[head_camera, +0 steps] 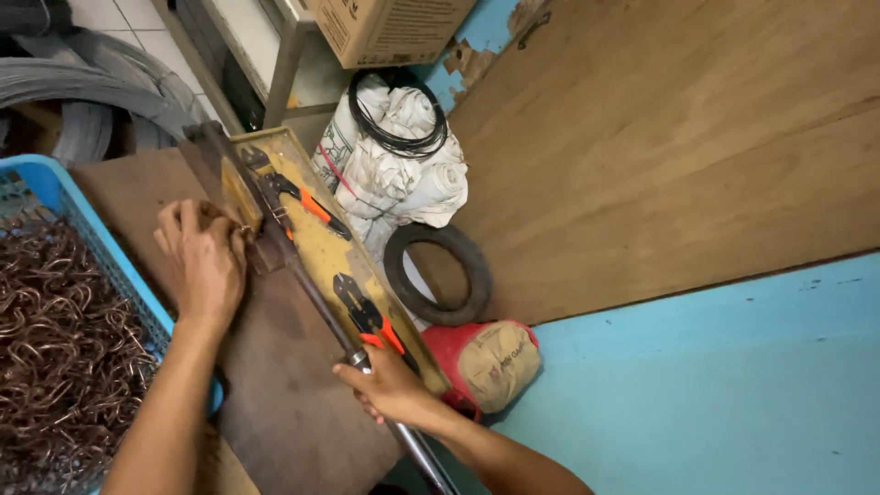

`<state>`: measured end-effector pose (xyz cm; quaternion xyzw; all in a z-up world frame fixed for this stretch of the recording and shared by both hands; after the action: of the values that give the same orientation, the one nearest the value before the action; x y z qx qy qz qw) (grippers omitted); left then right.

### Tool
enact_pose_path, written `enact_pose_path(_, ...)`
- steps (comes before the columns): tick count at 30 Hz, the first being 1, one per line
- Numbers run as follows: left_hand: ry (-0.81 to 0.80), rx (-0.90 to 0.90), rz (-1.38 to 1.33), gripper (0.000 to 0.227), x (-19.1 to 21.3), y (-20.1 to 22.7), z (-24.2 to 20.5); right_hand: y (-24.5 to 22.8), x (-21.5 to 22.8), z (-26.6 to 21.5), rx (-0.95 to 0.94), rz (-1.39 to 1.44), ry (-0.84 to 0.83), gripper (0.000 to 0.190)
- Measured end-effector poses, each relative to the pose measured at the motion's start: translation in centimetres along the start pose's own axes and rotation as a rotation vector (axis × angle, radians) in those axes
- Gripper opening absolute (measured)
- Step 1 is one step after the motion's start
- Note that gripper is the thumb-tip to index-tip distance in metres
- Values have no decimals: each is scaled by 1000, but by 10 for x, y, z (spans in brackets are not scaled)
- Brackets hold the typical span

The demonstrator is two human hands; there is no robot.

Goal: Bending copper wires using a manual jig and sorting them into baskets.

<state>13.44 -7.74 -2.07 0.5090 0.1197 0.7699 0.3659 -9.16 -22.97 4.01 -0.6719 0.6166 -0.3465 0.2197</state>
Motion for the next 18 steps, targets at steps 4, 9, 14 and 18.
enact_pose_path(4,-13,14,13,19,0,0,-5,-2,4,-5,10,-48,24,19)
enact_pose_path(9,0,14,1,21,3,1,-3,-11,5,-8,-27,-52,23,19)
enact_pose_path(14,-21,57,-38,22,-1,-2,-4,-11,4,-8,-1,-31,0,22)
enact_pose_path(18,-49,70,-18,23,0,-2,-2,-3,4,-1,-20,-63,41,23)
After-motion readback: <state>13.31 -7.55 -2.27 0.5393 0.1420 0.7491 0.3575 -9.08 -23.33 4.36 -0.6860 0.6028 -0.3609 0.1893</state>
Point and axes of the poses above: each hand's wrist, its own z-axis towards the middle knuckle, its own x-axis out of the back of the hand, y = z × x, the point moved 4 cm from there along z, towards the middle knuckle, and after that the axes turned 1 degree about z, right-handed, at the moved point
